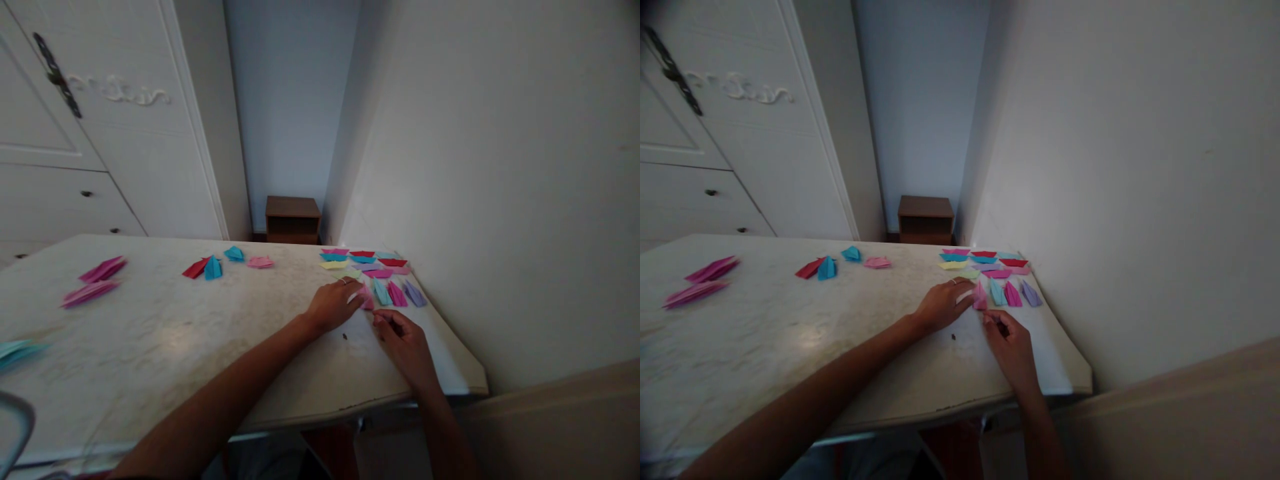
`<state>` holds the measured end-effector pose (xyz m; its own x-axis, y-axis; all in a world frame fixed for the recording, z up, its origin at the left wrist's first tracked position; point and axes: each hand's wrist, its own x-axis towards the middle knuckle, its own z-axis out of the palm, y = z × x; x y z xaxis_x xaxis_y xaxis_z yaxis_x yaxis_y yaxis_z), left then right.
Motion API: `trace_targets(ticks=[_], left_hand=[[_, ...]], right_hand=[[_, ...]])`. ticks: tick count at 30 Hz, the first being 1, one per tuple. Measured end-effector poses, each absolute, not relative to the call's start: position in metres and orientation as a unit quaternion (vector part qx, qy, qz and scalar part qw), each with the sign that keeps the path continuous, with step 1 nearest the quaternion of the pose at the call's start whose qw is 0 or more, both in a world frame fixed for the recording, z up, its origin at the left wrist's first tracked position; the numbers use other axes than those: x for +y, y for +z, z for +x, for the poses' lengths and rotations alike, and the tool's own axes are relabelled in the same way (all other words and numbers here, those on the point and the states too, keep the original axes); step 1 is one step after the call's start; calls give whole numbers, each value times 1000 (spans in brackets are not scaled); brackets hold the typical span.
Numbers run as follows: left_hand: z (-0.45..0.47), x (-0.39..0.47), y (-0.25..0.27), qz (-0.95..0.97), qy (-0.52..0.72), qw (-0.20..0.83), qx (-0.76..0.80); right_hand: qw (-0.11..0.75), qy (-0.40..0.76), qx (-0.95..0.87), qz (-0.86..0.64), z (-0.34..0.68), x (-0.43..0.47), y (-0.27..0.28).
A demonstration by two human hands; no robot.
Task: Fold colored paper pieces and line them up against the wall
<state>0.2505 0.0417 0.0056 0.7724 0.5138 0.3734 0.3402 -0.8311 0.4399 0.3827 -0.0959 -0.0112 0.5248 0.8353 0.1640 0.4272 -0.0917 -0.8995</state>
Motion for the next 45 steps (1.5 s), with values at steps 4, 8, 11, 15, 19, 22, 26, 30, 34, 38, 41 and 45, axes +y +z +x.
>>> trace_targets(ticks=[4,8,11,15,19,22,26,30,34,38,41,45], left_hand=[[215,37,10,903,277,213,249],[166,28,18,854,341,253,300],[126,19,23,789,403,301,353],[67,9,24,739,444,310,401],[7,2,15,692,463,306,462],[-27,2,6,666,459,296,507],[-53,4,-2,658,457,312,511],[-64,3,-2,619,500,373,477],[-68,3,-3,546,554,429,460],[-68,3,-3,526,582,429,448],[-68,1,-4,534,583,415,450],[-68,1,-4,535,575,405,468]], right_hand=[[505,197,-446,-712,381,-93,-9],[527,231,-433,-694,362,-81,-1],[520,259,-473,-662,335,-66,12],[487,274,-562,-610,288,-41,34],[434,296,-642,-559,236,-10,50],[395,315,-691,-518,195,19,54],[368,328,-739,-460,139,60,49],[328,287,-785,-440,84,92,35],[230,228,-849,-418,41,107,19],[196,190,-867,-417,18,112,12],[203,134,-858,-453,16,117,16],[167,10,-829,-534,36,123,23]])
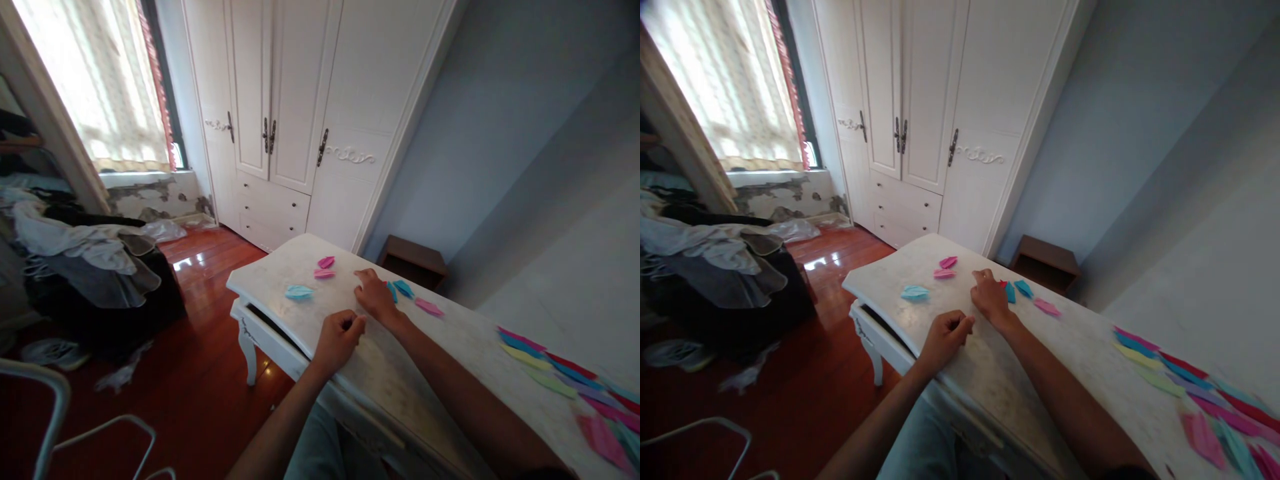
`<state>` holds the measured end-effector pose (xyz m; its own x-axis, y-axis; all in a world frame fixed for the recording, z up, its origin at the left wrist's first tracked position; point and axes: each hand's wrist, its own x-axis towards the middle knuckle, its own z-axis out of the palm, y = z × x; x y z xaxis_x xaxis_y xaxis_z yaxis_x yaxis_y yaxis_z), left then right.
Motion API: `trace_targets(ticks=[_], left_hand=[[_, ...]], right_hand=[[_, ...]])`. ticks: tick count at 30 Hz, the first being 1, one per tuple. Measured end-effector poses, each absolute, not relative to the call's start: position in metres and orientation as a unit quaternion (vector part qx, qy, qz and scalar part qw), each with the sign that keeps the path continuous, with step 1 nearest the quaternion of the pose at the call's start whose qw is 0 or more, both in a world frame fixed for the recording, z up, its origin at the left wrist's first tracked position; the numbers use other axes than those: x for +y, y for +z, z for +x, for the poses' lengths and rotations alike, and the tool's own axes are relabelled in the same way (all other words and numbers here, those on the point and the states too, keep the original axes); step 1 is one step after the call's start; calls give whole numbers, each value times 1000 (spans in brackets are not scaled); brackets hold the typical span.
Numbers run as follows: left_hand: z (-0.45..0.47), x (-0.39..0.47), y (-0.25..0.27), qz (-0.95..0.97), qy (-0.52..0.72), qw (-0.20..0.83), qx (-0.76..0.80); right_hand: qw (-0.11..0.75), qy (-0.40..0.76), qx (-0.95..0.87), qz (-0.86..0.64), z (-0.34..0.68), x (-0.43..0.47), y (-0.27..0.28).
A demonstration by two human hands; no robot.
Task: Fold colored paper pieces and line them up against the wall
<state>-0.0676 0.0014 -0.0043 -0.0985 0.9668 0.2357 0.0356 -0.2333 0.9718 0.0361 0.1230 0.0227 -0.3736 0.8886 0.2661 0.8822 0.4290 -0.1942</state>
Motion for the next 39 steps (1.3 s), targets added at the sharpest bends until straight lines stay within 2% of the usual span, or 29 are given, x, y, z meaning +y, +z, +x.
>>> trace_targets(ticks=[4,8,14,17,25,29,35,39], left_hand=[[-67,4,-3,536,567,401,480],[-65,6,-1,515,566,414,492],[-64,6,-2,511,567,405,503],[-64,7,-2,489,591,402,500],[-63,7,-3,502,586,403,493],[-64,6,-3,503,583,407,491],[-65,7,-3,521,559,436,475],[-66,6,-2,523,560,435,472]], right_hand=[[108,-22,-811,-575,64,126,20],[87,5,-845,-527,78,124,13],[139,56,-883,-446,78,107,17],[177,63,-869,-459,80,102,18],[126,63,-856,-497,79,105,13],[143,93,-873,-456,83,108,13],[152,206,-864,-435,93,115,10],[178,212,-852,-444,97,110,8]])
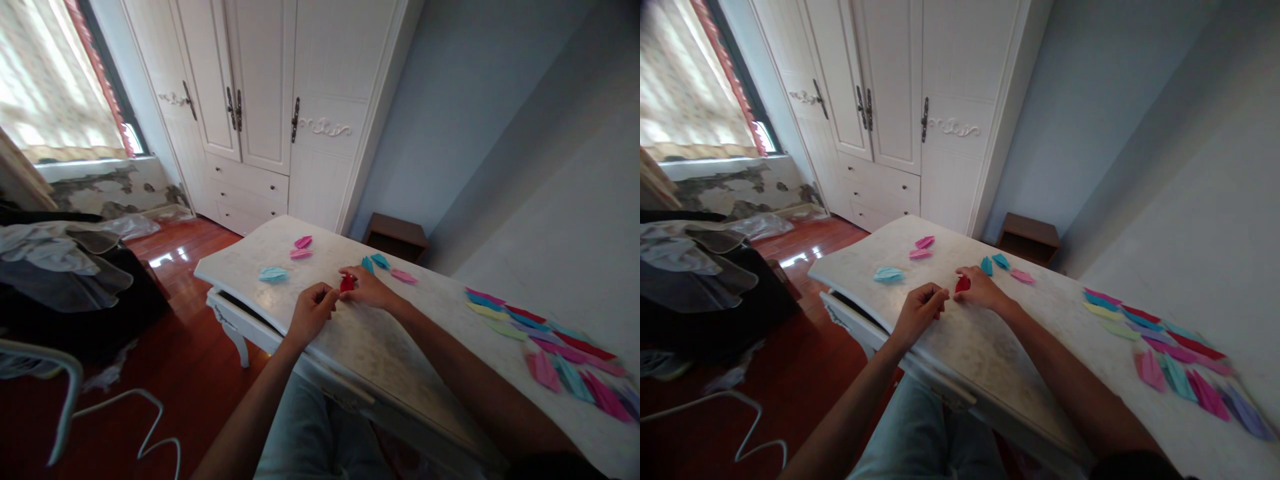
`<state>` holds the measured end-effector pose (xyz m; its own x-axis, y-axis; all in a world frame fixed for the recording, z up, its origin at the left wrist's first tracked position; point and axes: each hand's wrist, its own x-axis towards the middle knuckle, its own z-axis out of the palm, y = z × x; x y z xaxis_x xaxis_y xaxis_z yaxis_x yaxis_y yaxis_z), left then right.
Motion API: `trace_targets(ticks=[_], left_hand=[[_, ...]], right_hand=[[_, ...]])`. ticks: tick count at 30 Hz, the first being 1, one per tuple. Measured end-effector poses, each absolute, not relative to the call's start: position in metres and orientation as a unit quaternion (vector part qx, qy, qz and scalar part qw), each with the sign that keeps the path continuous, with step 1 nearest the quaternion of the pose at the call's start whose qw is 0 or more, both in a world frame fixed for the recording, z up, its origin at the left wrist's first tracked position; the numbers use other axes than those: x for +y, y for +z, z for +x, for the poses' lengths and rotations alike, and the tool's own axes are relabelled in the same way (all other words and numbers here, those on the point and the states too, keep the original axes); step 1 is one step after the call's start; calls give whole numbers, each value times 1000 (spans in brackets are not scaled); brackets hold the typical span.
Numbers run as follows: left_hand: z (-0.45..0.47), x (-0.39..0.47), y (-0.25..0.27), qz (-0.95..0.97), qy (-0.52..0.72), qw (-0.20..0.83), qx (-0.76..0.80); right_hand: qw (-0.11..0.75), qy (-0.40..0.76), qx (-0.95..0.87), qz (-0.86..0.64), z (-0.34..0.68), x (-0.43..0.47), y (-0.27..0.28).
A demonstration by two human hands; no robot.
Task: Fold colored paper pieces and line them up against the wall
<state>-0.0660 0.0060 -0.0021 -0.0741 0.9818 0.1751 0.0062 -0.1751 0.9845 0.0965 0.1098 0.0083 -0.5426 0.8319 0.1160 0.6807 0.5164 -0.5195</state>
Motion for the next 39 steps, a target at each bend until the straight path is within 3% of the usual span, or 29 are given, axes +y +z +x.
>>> trace_targets(ticks=[6,14,18,22,33,39], left_hand=[[-67,5,0,541,554,442,454],[-67,6,-5,538,587,369,479],[-66,5,-7,521,618,323,492],[-64,1,-4,538,595,422,423],[-14,-5,0,443,629,490,409],[42,-9,11,445,581,545,409]], right_hand=[[283,182,-847,-411,93,93,9],[425,214,-811,-340,94,71,18],[404,353,-775,-332,98,60,20],[412,441,-724,-334,103,48,21],[433,492,-642,-397,149,12,35],[444,439,-629,-464,199,-8,40]])
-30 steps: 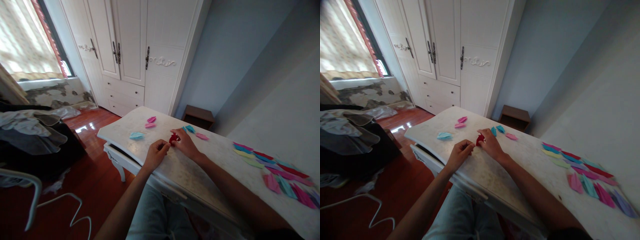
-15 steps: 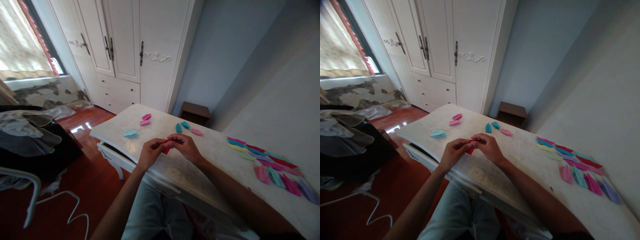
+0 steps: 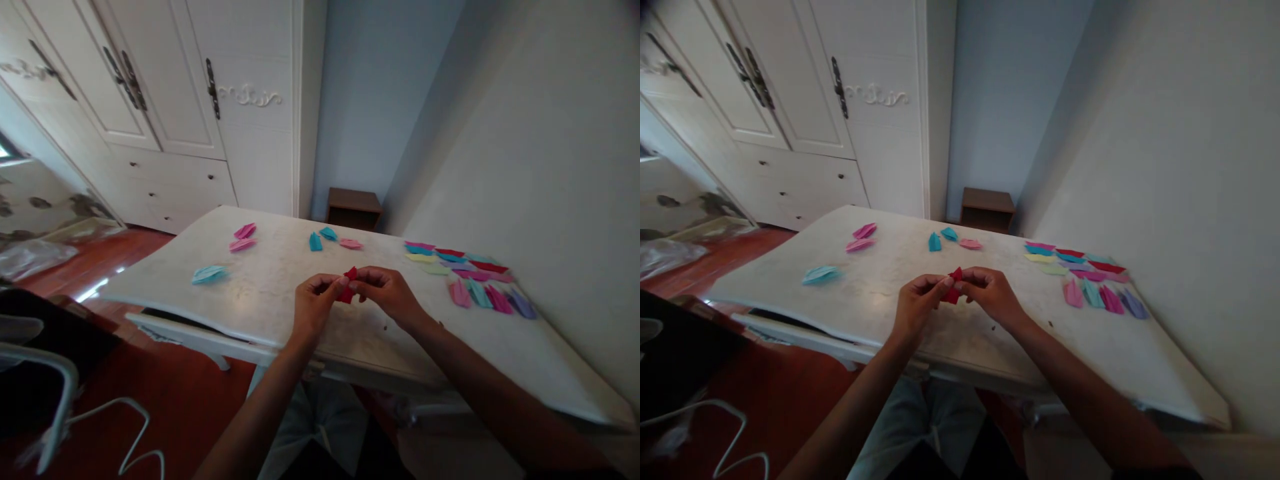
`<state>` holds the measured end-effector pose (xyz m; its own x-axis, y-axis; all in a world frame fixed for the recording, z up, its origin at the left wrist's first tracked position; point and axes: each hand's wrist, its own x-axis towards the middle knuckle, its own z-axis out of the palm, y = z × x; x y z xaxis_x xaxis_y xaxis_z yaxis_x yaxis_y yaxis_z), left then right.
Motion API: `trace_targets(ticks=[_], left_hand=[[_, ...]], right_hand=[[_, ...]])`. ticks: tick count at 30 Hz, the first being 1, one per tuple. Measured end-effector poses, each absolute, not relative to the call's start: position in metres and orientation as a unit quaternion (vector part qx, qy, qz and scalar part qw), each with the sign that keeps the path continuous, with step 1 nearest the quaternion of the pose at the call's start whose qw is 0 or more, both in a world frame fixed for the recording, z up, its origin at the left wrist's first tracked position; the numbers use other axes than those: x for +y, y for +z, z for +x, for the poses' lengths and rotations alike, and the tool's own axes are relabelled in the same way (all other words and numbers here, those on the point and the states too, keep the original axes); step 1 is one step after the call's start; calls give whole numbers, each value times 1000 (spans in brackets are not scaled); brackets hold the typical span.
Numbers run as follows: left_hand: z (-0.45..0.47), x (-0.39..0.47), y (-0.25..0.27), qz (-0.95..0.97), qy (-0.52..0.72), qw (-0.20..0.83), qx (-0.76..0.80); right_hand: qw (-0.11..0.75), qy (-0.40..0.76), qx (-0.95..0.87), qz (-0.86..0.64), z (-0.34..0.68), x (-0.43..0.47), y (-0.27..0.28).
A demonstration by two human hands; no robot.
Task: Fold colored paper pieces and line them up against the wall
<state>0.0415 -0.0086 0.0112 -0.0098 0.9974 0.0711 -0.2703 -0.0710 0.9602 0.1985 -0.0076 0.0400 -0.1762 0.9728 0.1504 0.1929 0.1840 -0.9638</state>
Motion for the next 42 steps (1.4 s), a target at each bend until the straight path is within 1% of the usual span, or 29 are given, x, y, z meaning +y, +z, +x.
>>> trace_targets(ticks=[5,10,12,14,16,19,21,24,29,32,38,42], left_hand=[[86,-1,19,523,469,602,379],[133,13,17,575,365,635,364],[152,17,15,591,327,634,376],[170,22,14,617,296,613,395],[185,26,14,651,270,578,412],[204,34,14,696,250,523,424],[214,39,13,713,241,498,431],[225,44,11,724,225,488,432],[233,50,6,732,222,482,426],[233,49,4,748,223,471,412],[230,46,2,798,241,408,372],[230,48,0,809,237,404,357]], right_hand=[[453,405,-606,-514,253,-20,39],[413,352,-602,-586,308,-31,34],[416,282,-600,-623,324,-36,28],[428,169,-608,-647,334,-43,21],[418,70,-631,-650,340,-53,14],[373,7,-684,-626,343,-70,4],[339,-6,-715,-611,345,-78,-1],[290,-10,-743,-603,350,-85,-7],[246,-22,-754,-609,360,-82,-13],[231,-28,-754,-614,361,-79,-16],[229,-43,-737,-635,359,-74,-17],[233,-47,-740,-629,359,-70,-14]])
